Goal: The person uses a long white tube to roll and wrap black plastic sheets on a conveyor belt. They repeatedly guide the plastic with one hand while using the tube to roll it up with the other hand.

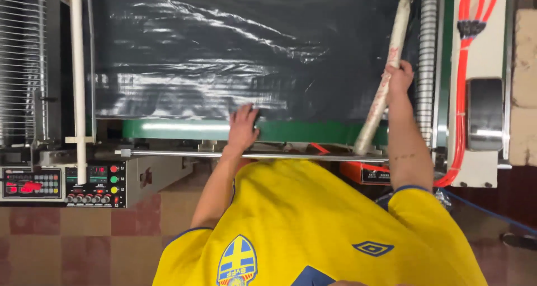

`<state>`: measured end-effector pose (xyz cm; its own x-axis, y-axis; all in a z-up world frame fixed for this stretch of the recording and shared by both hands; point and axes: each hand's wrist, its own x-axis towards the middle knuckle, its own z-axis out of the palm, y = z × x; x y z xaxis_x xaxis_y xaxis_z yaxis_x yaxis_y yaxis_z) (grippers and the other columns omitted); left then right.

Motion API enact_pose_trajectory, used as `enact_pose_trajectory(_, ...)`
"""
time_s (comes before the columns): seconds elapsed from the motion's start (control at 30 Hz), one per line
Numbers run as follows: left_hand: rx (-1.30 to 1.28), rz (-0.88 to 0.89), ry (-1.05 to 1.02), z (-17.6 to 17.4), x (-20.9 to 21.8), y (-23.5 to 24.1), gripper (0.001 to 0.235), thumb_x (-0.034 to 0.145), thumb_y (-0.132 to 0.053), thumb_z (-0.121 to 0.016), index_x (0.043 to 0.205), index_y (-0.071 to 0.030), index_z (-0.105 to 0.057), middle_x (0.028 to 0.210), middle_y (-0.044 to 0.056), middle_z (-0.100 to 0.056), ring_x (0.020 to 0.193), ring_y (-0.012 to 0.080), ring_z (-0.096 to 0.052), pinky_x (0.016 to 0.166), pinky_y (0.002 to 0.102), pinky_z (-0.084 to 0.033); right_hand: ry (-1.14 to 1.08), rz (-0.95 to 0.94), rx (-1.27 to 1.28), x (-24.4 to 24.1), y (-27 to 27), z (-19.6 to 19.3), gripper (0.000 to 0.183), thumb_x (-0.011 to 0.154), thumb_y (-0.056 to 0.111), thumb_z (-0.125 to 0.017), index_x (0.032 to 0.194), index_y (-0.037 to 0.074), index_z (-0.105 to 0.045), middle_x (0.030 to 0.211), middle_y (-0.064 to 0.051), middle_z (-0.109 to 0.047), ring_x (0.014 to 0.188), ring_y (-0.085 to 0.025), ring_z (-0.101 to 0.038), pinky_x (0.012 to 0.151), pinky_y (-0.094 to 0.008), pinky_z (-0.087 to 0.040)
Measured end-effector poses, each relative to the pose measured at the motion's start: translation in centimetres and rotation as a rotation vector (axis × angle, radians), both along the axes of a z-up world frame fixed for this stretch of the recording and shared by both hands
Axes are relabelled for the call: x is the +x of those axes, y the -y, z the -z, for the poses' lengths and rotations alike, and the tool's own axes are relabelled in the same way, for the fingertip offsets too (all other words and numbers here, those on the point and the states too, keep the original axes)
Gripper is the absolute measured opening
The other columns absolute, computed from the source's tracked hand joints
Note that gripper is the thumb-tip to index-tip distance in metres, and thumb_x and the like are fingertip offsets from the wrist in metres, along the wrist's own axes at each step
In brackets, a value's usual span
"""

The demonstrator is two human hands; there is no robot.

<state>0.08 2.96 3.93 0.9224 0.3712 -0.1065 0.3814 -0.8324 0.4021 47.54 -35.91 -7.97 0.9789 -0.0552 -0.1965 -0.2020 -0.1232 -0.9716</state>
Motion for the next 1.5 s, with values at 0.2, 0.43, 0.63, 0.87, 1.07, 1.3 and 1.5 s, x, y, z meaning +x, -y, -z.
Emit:
enact_pose_trajectory(0.2,0.038,0.113,-0.213,4.8,1.1,-0.5,0.060,0.089,-0.039,-0.069,0.145,-0.024,-0.053,0.153,0.007,-0.045,0.150,0.0296,-0.035,0.120,0.062,-0.028,-0.053,-0.012,0.183,-8.5,-12.8,-9.2,0.041,0.086,0.013,-0.079,0.123,0.021,-0.063,0.088,-0.014,-0.074,0.067,-0.025,-0.078,0.056,-0.036,-0.064)
enact_pose_trajectory(0.43,-0.081,-0.084,0.099,4.9,-7.2,-6.8,0.045,0.089,-0.027,-0.069,0.134,-0.023,-0.062,0.137,0.003,-0.058,0.135,0.0244,-0.055,0.115,0.054,-0.040,-0.204,-0.279,0.470,-19.2,-31.5,-16.4,0.029,0.098,0.027,-0.069,0.123,0.020,-0.058,0.096,-0.010,-0.071,0.074,-0.021,-0.074,0.059,-0.033,-0.065)
enact_pose_trajectory(0.63,-0.240,-0.355,0.368,3.6,-16.8,-13.1,0.028,0.086,-0.009,-0.065,0.114,-0.011,-0.071,0.123,0.013,-0.068,0.121,0.0337,-0.062,0.106,0.048,-0.046,-0.460,-0.455,0.705,-32.9,-46.5,-22.2,0.027,0.095,0.037,-0.064,0.111,0.018,-0.055,0.087,-0.008,-0.069,0.063,-0.019,-0.066,0.052,-0.033,-0.059)
enact_pose_trajectory(0.87,-0.172,-0.693,0.643,1.9,-24.0,-15.9,0.019,0.088,-0.019,-0.077,0.104,-0.010,-0.071,0.120,0.011,-0.067,0.120,0.0323,-0.063,0.103,0.040,-0.050,-0.661,-0.795,0.872,-47.4,-58.1,-20.9,0.029,0.097,0.037,-0.068,0.117,0.021,-0.055,0.097,-0.012,-0.074,0.077,-0.026,-0.075,0.062,-0.039,-0.066)
enact_pose_trajectory(1.07,0.018,-0.670,0.614,0.6,-21.7,-13.0,0.017,0.086,-0.005,-0.072,0.101,-0.014,-0.072,0.111,0.005,-0.068,0.109,0.0284,-0.068,0.097,0.042,-0.053,-0.642,-0.740,0.777,-41.9,-57.0,-15.7,0.030,0.096,0.035,-0.070,0.120,0.020,-0.057,0.095,-0.011,-0.075,0.075,-0.024,-0.076,0.060,-0.037,-0.067)
enact_pose_trajectory(1.3,-0.106,-0.509,0.548,2.0,-11.3,-6.9,0.022,0.088,-0.004,-0.071,0.106,-0.017,-0.071,0.115,0.002,-0.068,0.113,0.0249,-0.068,0.099,0.040,-0.053,-0.415,-0.357,0.393,-18.3,-31.8,-2.4,0.031,0.097,0.023,-0.066,0.125,0.015,-0.055,0.089,-0.011,-0.075,0.066,-0.022,-0.074,0.056,-0.036,-0.064)
enact_pose_trajectory(1.5,-0.283,-0.340,0.345,1.7,-2.5,-1.8,0.023,0.091,-0.010,-0.072,0.113,-0.016,-0.071,0.117,0.006,-0.068,0.118,0.0291,-0.065,0.104,0.043,-0.050,-0.172,-0.175,0.008,-2.8,-2.1,2.1,0.038,0.093,0.030,-0.081,0.126,0.022,-0.063,0.090,-0.009,-0.077,0.069,-0.023,-0.077,0.060,-0.038,-0.065)
